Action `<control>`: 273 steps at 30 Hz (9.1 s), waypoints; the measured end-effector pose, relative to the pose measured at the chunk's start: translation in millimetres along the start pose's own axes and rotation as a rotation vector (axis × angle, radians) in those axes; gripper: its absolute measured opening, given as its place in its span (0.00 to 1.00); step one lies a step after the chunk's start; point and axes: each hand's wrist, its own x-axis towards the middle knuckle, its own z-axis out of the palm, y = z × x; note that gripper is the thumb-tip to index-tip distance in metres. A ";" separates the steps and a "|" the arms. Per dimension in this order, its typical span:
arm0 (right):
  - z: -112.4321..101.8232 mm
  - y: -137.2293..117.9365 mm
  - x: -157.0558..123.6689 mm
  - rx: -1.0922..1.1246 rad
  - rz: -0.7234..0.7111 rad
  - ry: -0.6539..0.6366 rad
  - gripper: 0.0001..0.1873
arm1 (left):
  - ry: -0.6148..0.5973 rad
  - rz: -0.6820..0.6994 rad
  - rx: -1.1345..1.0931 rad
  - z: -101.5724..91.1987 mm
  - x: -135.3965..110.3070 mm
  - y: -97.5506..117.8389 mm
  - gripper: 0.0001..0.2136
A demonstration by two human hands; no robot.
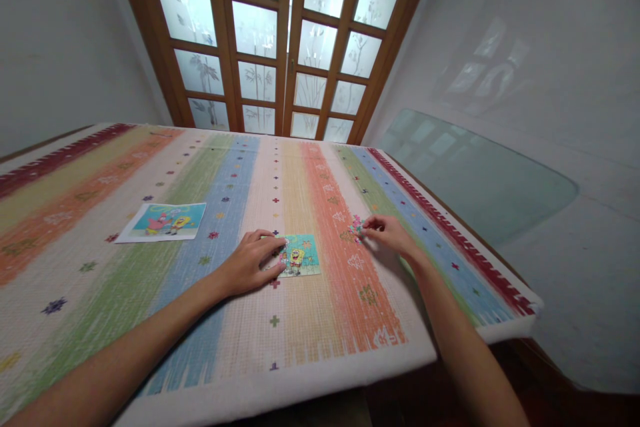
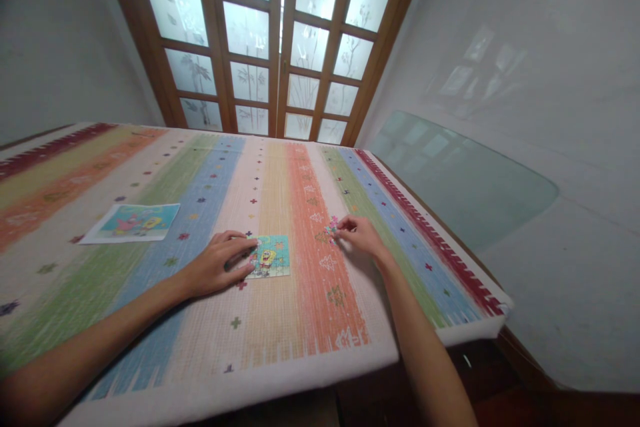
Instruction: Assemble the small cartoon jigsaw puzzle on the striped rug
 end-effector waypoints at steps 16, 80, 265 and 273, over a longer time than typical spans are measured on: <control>80.3 -85.2 12.1 -0.021 -0.311 -0.268 0.07 | -0.007 0.001 0.019 0.1 -1.0 2.9 0.18; 92.1 -83.3 -7.1 -0.179 -0.764 -0.301 0.20 | 0.056 -0.139 -0.050 -21.4 6.4 -11.9 0.22; 106.2 -91.0 -22.1 -0.024 -0.801 -0.162 0.13 | 0.048 0.101 0.144 -32.7 -28.2 -27.1 0.27; 102.1 -91.6 -20.1 -0.026 -0.774 -0.165 0.12 | 0.051 0.072 0.118 -32.5 -27.9 -26.8 0.26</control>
